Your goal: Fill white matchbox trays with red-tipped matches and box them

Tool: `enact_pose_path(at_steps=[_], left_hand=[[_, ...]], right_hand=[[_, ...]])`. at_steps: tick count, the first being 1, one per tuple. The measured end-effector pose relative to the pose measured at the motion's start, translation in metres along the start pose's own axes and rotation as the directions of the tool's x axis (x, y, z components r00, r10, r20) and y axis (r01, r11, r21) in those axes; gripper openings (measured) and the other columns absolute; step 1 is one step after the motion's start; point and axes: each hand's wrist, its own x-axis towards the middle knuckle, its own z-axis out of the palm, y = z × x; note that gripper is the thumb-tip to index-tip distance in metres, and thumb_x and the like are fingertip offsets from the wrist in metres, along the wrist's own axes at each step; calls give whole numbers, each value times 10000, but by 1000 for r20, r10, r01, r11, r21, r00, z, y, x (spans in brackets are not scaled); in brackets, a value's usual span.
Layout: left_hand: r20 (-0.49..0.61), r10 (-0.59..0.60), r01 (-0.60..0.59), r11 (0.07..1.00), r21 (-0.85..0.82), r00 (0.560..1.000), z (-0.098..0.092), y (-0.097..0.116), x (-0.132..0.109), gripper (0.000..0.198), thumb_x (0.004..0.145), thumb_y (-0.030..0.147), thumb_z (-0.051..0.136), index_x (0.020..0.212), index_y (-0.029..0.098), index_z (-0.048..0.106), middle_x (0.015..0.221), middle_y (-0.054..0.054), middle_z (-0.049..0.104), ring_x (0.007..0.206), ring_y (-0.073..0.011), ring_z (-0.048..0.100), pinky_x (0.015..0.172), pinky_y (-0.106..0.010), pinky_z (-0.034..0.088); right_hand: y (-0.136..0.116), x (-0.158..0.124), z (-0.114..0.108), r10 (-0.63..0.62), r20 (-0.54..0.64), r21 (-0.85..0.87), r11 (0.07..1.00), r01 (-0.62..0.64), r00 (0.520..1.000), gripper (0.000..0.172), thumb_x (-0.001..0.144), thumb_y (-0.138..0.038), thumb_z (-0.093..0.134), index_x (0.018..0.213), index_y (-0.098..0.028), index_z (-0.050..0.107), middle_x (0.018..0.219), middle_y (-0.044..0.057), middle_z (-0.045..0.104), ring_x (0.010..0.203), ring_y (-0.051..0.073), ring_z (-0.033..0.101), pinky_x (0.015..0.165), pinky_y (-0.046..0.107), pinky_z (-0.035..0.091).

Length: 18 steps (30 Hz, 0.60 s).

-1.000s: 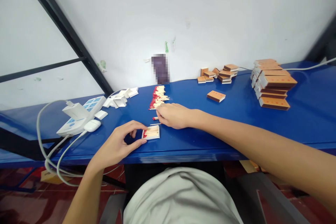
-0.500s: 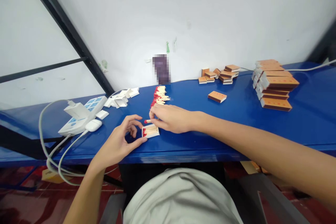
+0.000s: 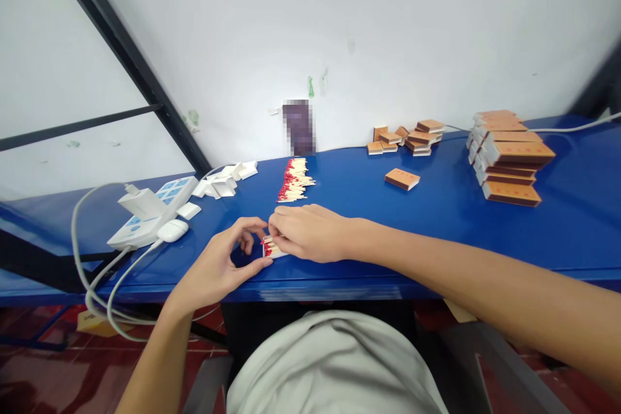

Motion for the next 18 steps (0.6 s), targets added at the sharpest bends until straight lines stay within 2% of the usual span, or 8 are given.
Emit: enact_pose_path(at_steps=[4,7,11,13,16,18], left_hand=[[1,14,-14,1000,10,1000,0,-1,0,341,892,271,699,1191,275,535,941,47,593,738,-116,512,721,-248,424],[4,18,-18,1000,18,1000,0,-2,0,290,891,276,701,1150,257,571,919,38,589,735,-122,507,711,-252,422],[33,50,-51,999,12,998,-1,-2,0,187,907,277,687,1085,249,639,958,16,599,737,-126,507,693,-253,424],[52,56,-56,998,0,997,-2,-1,1,172,923,286,670,1093,263,667,1017,7,609,740,-122,514,679,-247,430],[64,56,-55,998,-3,996,-3,0,1,196,939,293,653,1133,292,677,1067,10,613,749,-116,522,672,-237,434],[58,56,-56,998,4,997,-3,0,1,223,935,286,658,1158,301,662,1057,18,614,748,-115,519,690,-239,434]], right_hand=[[-2,0,0,15,-3,19,1000,-15,1000,155,950,-282,498,970,-176,609,967,59,660,706,148,559,628,274,346],[1,1,0,17,-68,10,1000,-17,998,115,918,-271,530,920,-183,604,904,39,666,678,142,537,628,271,322],[12,4,-2,20,-194,-26,999,-25,981,114,909,-261,524,852,-183,584,706,-14,615,589,117,466,710,284,322],[20,5,-5,59,-214,-11,998,-63,975,125,900,-266,538,823,-181,590,620,-34,561,548,108,432,688,277,317],[32,5,-8,114,-158,65,992,-105,981,125,876,-274,573,814,-180,627,592,-37,536,541,107,441,607,255,292],[37,5,-10,97,-96,102,991,-87,991,120,872,-263,577,852,-180,661,591,-41,527,539,104,446,587,248,288]])
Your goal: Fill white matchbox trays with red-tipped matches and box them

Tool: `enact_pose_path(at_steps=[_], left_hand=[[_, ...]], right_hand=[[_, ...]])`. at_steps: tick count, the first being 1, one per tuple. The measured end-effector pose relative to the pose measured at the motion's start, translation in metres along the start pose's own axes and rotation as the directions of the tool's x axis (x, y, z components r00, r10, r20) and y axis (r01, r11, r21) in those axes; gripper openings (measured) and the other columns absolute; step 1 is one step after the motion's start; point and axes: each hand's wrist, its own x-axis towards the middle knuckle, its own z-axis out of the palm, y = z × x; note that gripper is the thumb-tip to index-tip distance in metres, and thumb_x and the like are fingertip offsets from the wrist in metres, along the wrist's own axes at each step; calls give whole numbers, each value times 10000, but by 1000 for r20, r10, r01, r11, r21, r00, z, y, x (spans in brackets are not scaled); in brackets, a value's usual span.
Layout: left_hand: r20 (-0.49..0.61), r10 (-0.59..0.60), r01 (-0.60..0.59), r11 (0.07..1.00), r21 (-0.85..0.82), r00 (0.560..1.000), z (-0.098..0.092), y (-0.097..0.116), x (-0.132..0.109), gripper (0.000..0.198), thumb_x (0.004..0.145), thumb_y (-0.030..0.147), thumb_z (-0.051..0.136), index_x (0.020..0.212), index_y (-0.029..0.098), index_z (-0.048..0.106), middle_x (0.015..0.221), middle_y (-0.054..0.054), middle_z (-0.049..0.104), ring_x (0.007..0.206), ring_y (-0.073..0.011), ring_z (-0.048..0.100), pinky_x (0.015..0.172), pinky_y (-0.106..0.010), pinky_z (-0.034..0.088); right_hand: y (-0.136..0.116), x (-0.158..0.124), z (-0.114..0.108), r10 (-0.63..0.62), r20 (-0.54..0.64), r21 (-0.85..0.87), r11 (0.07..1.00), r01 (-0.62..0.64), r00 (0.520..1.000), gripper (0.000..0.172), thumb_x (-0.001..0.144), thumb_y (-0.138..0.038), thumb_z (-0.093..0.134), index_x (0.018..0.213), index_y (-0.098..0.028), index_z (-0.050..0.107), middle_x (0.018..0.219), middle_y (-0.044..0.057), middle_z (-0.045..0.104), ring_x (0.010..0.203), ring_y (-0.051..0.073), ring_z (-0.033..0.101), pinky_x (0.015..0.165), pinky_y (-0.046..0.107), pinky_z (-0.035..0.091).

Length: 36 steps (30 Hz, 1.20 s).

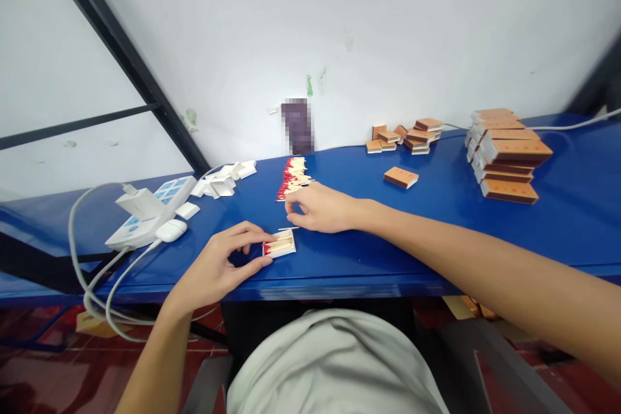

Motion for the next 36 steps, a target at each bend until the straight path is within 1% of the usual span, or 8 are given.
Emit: enact_pose_path(at_steps=[4,7,13,19,23,27,31,36], left_hand=[[-34,-18,19,1000,16,999,1,-1,0,199,912,283,686,1096,255,617,939,30,605,728,-124,489,702,-254,416],[-32,-35,36,999,19,999,1,-1,0,150,909,297,684,1004,227,591,899,29,594,726,-130,480,687,-261,406],[-19,-25,25,1000,11,1000,1,1,0,111,917,296,665,980,222,612,943,6,617,731,-140,491,702,-277,414],[-8,-2,2,1000,-10,1000,0,2,1,89,936,299,641,988,226,649,992,-17,636,731,-142,502,696,-277,431],[-7,2,-2,1000,-11,1000,0,2,1,105,935,306,642,999,224,661,1005,-22,642,732,-141,514,698,-275,441],[-23,3,-3,1000,-6,1000,0,0,1,148,926,311,659,1050,231,646,975,-6,635,728,-137,503,695,-270,431],[-16,7,-7,1000,0,1000,0,0,1,151,950,312,631,1082,243,652,993,-4,632,729,-135,497,699,-269,421],[-8,-21,21,1000,-18,1000,0,2,0,223,1000,356,546,1158,259,670,1010,-20,630,708,-133,503,724,-280,439]], right_hand=[[6,1,1,-104,80,24,994,103,991,154,891,-286,573,915,-181,683,647,-33,523,578,106,465,594,242,311],[8,1,3,-118,88,9,993,117,989,157,891,-312,586,901,-178,668,706,-18,539,622,112,484,602,240,326],[10,0,3,-136,90,15,991,135,987,248,858,-179,557,1087,-181,653,788,-4,594,672,123,521,632,240,372],[12,2,-1,-145,86,52,989,141,986,286,843,-84,489,1007,-167,709,908,48,688,782,150,582,730,272,423],[18,2,-7,-129,117,18,992,128,985,243,824,-116,545,995,-168,709,855,35,658,749,146,559,714,266,414],[20,2,-13,-117,167,9,993,117,979,147,873,-222,568,950,-173,684,868,36,633,757,148,539,706,265,396],[16,0,-14,-90,197,-30,995,98,976,151,934,-262,498,921,-179,623,878,40,611,753,153,521,690,269,376],[14,-2,-6,0,166,-88,996,15,986,171,974,-283,423,937,-186,559,990,73,624,773,171,531,686,289,371]])
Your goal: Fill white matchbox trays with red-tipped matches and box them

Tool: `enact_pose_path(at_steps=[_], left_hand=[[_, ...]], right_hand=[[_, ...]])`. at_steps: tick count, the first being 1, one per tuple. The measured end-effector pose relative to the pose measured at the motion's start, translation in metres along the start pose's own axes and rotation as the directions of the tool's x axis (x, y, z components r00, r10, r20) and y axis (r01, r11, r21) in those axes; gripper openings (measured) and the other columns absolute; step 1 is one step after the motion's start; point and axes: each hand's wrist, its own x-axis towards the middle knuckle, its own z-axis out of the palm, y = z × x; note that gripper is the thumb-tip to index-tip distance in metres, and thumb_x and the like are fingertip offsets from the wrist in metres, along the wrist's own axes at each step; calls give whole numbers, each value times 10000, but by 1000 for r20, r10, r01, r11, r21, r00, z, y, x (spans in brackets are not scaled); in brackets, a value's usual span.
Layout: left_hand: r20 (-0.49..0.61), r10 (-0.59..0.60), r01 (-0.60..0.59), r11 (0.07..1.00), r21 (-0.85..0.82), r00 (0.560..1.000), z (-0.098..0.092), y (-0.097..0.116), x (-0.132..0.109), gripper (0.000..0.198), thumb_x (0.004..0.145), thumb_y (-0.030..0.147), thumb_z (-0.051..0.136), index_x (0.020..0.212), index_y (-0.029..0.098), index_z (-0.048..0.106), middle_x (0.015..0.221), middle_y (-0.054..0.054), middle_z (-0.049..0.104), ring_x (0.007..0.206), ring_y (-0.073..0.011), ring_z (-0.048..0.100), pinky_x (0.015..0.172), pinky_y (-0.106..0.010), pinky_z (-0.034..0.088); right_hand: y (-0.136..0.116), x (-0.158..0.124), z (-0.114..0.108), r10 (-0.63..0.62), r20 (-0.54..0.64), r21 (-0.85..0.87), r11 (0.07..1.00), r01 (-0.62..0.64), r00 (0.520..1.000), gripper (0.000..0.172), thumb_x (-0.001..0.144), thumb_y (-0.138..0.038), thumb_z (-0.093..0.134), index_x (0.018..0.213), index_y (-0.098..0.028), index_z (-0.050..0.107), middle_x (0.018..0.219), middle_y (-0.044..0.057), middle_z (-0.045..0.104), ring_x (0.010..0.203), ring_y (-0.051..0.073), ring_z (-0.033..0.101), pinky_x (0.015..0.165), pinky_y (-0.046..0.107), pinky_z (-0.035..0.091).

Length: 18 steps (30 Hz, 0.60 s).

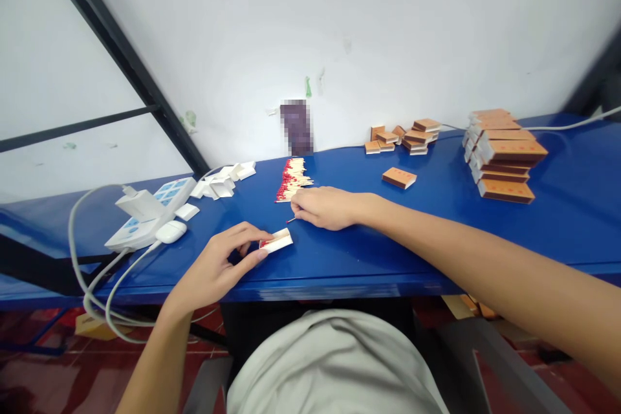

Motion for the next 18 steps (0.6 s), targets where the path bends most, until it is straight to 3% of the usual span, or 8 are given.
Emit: enact_pose_path(at_steps=[7,13,18], left_hand=[[-15,-5,6,999,47,1000,1,-2,0,249,956,364,611,1176,258,654,965,-18,628,715,-146,511,716,-283,446],[-58,-42,44,998,45,997,4,-5,-2,314,903,346,677,1189,253,586,974,4,634,721,-141,519,724,-285,455],[-72,-32,35,999,38,997,4,-6,-2,405,894,296,692,1267,283,532,1019,15,613,730,-131,510,738,-276,447]], right_hand=[[-7,0,5,-28,-112,51,998,34,993,205,1001,-329,384,964,-187,527,962,70,614,784,176,529,703,297,384],[-25,-3,6,-87,-71,114,989,94,994,191,994,-316,403,944,-185,532,947,64,608,765,165,523,700,294,390],[-36,-4,9,-111,-66,67,991,116,992,187,999,-303,400,965,-182,537,930,58,619,720,155,515,667,289,375]])
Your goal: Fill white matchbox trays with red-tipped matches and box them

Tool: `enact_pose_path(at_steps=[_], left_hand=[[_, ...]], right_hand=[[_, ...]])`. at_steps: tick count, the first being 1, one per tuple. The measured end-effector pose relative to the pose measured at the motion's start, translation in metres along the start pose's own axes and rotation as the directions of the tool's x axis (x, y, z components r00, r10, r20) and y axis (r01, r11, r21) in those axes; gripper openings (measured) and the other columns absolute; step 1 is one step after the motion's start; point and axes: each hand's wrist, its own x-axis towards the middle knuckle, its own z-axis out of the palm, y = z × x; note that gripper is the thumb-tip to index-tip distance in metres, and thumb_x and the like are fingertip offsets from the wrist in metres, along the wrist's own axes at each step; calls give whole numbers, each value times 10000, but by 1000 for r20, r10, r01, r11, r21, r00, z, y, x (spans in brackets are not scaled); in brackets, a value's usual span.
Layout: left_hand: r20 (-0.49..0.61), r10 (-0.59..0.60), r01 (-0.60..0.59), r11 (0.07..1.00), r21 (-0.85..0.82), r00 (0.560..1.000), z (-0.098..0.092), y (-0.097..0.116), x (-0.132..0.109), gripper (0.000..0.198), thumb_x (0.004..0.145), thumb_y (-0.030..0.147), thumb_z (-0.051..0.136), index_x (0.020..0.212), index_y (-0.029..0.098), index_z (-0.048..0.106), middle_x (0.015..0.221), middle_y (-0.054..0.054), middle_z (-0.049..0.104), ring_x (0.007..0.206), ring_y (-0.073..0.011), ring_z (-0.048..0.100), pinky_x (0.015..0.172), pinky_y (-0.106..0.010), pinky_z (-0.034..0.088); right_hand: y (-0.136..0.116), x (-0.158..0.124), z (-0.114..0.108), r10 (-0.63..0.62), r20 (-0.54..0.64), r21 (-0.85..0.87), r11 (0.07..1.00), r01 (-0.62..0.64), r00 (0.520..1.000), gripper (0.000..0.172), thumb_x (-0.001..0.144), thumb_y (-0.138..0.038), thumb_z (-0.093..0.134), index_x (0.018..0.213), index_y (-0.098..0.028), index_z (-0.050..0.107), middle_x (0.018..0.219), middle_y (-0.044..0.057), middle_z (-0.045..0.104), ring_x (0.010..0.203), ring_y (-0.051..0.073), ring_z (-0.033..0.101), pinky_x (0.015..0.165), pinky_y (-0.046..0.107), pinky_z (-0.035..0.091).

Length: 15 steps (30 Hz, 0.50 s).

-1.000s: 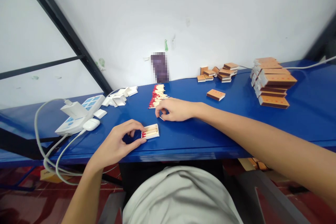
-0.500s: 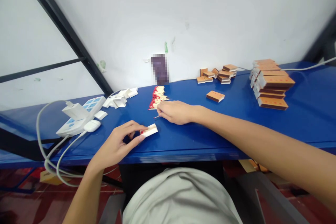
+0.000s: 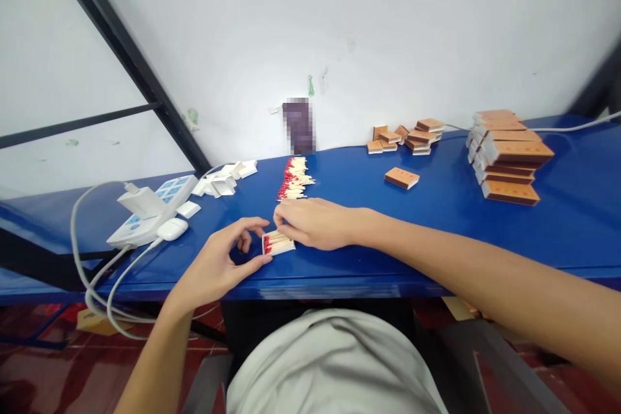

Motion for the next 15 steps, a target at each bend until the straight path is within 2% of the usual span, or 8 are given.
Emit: enact_pose_path(at_steps=[7,15], left_hand=[[-24,35,-35,999,9,999,-2,2,0,373,892,271,694,1238,276,555,872,27,523,733,-137,502,734,-276,437],[-29,42,-43,999,-18,999,-1,2,0,320,895,247,694,1188,276,568,912,26,511,750,-129,501,743,-268,435]], right_hand=[[-9,-1,3,-61,-26,-75,995,59,998,176,996,-289,426,987,-177,561,954,59,627,667,140,503,643,292,370],[-16,-3,3,-80,11,-120,989,81,997,173,983,-275,455,962,-164,587,943,62,639,663,136,514,631,278,352]])
